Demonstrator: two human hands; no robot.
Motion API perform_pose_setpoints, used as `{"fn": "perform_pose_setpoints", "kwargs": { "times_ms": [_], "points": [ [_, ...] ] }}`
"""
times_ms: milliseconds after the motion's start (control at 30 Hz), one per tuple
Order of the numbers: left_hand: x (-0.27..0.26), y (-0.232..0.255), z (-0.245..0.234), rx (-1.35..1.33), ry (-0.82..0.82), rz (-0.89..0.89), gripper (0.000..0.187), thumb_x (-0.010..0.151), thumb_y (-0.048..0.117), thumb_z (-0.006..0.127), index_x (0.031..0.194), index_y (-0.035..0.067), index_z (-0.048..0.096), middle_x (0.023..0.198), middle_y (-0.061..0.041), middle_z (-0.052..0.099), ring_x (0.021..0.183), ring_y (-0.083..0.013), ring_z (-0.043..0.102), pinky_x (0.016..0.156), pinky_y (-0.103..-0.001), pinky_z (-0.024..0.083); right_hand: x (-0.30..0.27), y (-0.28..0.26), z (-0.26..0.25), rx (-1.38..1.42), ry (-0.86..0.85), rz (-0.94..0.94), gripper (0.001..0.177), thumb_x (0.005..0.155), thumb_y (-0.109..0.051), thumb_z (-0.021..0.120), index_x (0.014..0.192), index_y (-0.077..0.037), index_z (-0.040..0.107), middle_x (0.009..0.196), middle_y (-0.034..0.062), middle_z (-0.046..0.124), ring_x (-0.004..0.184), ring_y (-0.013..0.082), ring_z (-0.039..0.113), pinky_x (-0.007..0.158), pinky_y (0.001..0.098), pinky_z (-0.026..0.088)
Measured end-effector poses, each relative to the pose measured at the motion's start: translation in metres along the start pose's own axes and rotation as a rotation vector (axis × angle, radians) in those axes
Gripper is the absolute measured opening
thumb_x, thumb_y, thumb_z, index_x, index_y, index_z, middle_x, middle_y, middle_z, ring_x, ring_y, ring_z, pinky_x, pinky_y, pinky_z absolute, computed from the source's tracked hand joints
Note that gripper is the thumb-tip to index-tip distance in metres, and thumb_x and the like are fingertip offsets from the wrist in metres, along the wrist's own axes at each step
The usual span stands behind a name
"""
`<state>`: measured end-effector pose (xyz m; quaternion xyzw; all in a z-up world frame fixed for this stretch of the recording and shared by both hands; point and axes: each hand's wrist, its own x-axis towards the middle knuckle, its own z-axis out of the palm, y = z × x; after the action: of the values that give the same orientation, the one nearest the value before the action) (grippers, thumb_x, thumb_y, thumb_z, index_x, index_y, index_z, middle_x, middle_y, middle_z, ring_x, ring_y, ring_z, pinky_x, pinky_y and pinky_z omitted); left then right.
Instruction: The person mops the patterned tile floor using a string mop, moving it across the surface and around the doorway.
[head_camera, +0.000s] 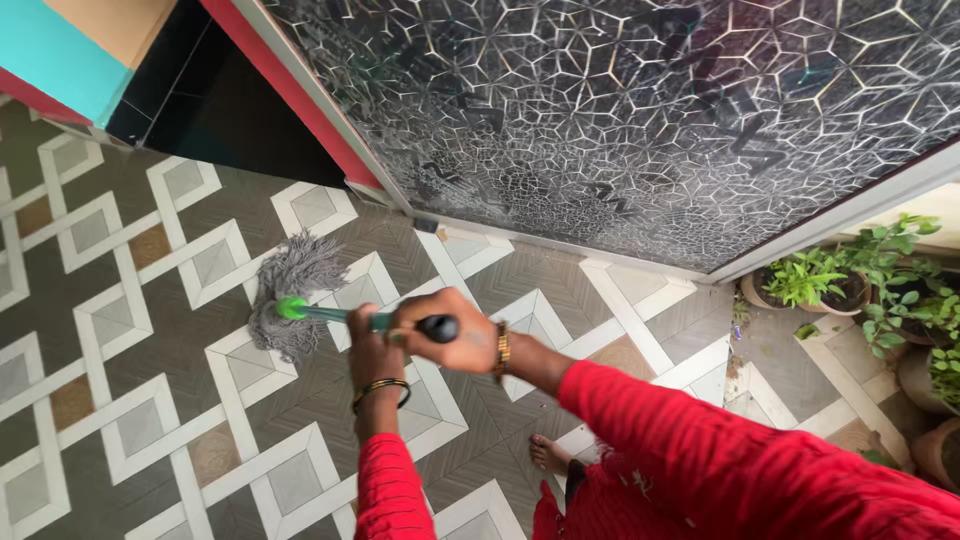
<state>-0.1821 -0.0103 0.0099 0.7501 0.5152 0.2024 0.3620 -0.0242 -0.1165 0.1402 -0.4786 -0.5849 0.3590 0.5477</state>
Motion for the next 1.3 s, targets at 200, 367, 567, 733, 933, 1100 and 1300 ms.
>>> {"fn": "perform_pose_setpoints", "kwargs": {
  "times_ms": [200,367,567,733,933,1100,1300],
  "points": [
    [-0.048,0.105,0.042,0.189,-0.135,0.163,0.026,0.101,0.016,0.062,0.122,0.007,0.050,0.125,-0.018,0.055,0.124,-0.0386,0.055,0.097,-0.050,0.049,-0.059,-0.049,-0.108,0.021,-0.034,0.174,0.020,0.097,-0.010,0.061,0.081,0.001,0.065,0.081,0.0084,0.070,0.077,0.0158,0.066,0.071,0.0333,0.054],
    [-0.118,0.201,0.091,0.094,-0.117,0.224,0.038,0.090,0.017,0.069,0.123,0.010,0.052,0.133,-0.015,0.053,0.130,-0.0393,0.051,0.099,-0.048,0.053,-0.122,-0.125,-0.199,0.010,-0.100,0.089,0.021,0.099,-0.009,0.061,0.083,0.004,0.068,0.088,0.0147,0.073,0.088,0.0252,0.073,0.088,0.0401,0.057],
    [-0.157,0.262,0.135,0.000,-0.224,0.187,0.037,0.094,0.010,0.066,0.127,0.010,0.050,0.145,-0.012,0.048,0.144,-0.0502,0.032,0.103,-0.056,0.048,-0.180,-0.137,-0.233,0.133,0.187,0.128,0.032,0.101,-0.011,0.056,0.071,0.000,0.059,0.073,0.0161,0.073,0.080,0.0311,0.073,0.086,0.0504,0.061],
    [-0.113,0.233,0.153,0.073,-0.279,0.232,0.037,0.092,0.004,0.065,0.125,0.012,0.052,0.155,-0.012,0.043,0.146,-0.0503,0.033,0.093,-0.051,0.057,-0.182,-0.071,-0.210,0.260,0.598,0.086,0.034,0.104,-0.012,0.050,0.072,-0.002,0.050,0.069,0.0181,0.067,0.070,0.0322,0.068,0.084,0.0510,0.060],
    [-0.028,0.120,0.179,0.374,-0.114,0.427,0.045,0.088,0.015,0.069,0.128,0.009,0.051,0.149,-0.013,0.047,0.141,-0.0422,0.043,0.101,-0.048,0.056,-0.127,0.047,-0.172,0.264,0.832,0.214,0.023,0.099,-0.005,0.048,0.078,-0.001,0.055,0.073,0.0197,0.068,0.067,0.0270,0.068,0.075,0.0438,0.060],
    [0.073,-0.004,0.126,0.281,-0.156,0.295,0.031,0.094,0.010,0.059,0.125,0.007,0.055,0.127,-0.019,0.058,0.126,-0.0394,0.054,0.097,-0.047,0.050,-0.037,0.124,-0.100,0.266,0.611,0.367,0.029,0.106,-0.023,0.059,0.097,-0.001,0.075,0.091,0.0076,0.079,0.084,0.0149,0.076,0.079,0.0308,0.062],
    [0.132,-0.074,0.052,0.344,-0.116,0.072,0.037,0.090,0.004,0.064,0.126,0.011,0.056,0.125,-0.018,0.060,0.123,-0.0413,0.056,0.098,-0.053,0.049,0.052,0.107,-0.031,0.269,0.366,0.189,0.022,0.107,-0.014,0.061,0.096,0.002,0.070,0.095,0.0078,0.076,0.091,0.0116,0.069,0.083,0.0284,0.056]
  ]
}}
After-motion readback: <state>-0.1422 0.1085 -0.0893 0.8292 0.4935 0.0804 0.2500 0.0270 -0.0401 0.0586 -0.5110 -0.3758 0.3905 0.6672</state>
